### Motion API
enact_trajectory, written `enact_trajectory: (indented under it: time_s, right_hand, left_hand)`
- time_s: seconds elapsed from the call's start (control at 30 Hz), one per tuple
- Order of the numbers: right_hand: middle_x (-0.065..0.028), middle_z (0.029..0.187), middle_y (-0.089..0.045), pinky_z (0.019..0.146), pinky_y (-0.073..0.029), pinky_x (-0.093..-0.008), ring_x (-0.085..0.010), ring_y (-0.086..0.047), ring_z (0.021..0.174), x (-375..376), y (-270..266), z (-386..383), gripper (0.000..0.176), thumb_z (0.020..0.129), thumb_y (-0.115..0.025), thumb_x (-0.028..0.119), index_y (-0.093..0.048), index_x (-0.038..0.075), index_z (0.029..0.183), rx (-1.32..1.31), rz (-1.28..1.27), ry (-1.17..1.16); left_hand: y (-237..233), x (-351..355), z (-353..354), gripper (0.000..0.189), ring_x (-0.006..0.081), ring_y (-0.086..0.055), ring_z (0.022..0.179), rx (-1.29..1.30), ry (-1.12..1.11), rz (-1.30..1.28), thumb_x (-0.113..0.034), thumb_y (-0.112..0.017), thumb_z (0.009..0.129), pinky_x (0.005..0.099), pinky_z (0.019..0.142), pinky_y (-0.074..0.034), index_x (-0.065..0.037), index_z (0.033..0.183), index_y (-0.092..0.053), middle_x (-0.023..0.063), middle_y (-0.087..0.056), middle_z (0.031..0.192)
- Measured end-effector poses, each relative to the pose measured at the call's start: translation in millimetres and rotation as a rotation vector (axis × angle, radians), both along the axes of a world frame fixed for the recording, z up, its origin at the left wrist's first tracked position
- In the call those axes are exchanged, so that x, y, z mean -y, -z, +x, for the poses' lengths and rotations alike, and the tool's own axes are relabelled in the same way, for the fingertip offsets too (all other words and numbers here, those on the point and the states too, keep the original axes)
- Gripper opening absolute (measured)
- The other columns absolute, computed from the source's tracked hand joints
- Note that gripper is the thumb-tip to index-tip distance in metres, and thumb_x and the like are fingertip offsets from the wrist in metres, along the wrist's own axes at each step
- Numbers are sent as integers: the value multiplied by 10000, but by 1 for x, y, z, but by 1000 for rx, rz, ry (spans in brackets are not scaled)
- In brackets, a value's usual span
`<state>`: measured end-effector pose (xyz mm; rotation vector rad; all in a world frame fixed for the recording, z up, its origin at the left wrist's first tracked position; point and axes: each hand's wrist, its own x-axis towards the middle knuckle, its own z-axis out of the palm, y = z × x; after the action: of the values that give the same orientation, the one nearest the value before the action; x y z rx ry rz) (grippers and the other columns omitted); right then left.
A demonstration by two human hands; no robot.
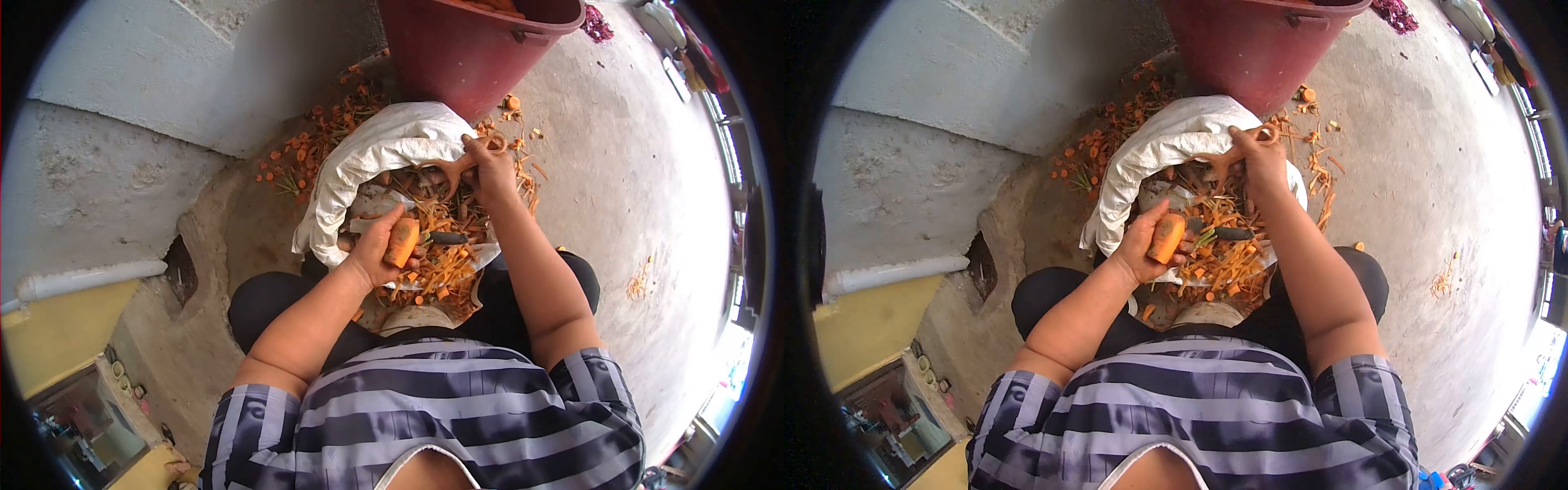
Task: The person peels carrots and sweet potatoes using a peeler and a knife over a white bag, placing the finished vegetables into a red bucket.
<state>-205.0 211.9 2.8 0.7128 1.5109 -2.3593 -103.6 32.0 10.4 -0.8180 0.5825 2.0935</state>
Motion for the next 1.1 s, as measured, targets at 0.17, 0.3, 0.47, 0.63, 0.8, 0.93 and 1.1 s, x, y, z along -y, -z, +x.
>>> enact_trajectory:
  time_s: [0.17,0.3,0.47,0.63,0.8,0.93,1.1]
  right_hand:
    - [-39,697,-551,429,-419,-230,-113,-521,542,33,-23,42,204,724,-674,127,-512,42,813,-236,-188,-427]
    - [-34,697,-544,466,-426,-232,-114,-516,562,24,-16,29,189,720,-665,116,-514,31,797,-74,-80,-295]
    - [-28,621,-515,421,-381,-237,-124,-493,487,0,11,2,177,746,-650,142,-518,39,804,-32,-57,15]
    - [-27,653,-516,370,-385,-233,-107,-492,482,28,-26,37,223,741,-657,128,-478,58,854,-194,-168,-429]
    - [-52,704,-546,454,-438,-252,-128,-536,560,16,-10,29,193,736,-657,108,-519,24,840,-48,-201,-502]
    - [-70,668,-543,437,-427,-253,-141,-525,519,2,12,2,191,738,-657,131,-506,23,785,-16,60,-66]
    - [-35,670,-527,407,-403,-224,-111,-511,522,21,-16,25,222,726,-677,147,-503,38,811,-126,-164,-233]
  left_hand:
    - [0,0,2,313,178,-486,615,-130,-80,-67,-398,-405,875,247,458,-373,-109,906,-522,64,-521,796]
    - [3,1,3,292,165,-488,655,-129,-16,-28,-379,-389,884,244,465,-382,-119,885,-521,58,-511,801]
    - [2,6,1,320,160,-458,685,-110,69,172,-408,-362,896,240,466,-380,-121,885,-502,58,-446,773]
    - [1,2,3,313,162,-529,681,-162,-27,-37,-382,-401,886,233,456,-387,-94,933,-512,81,-529,796]
    - [8,2,3,316,154,-515,651,-170,28,95,-378,-414,878,231,453,-382,-79,932,-501,81,-523,786]
    - [-1,0,2,308,137,-438,621,-129,82,124,-380,-395,888,238,487,-385,-83,902,-476,54,-461,757]
    - [13,5,1,339,157,-517,689,-169,-11,108,-372,-378,901,284,545,-446,-57,953,-492,70,-529,829]
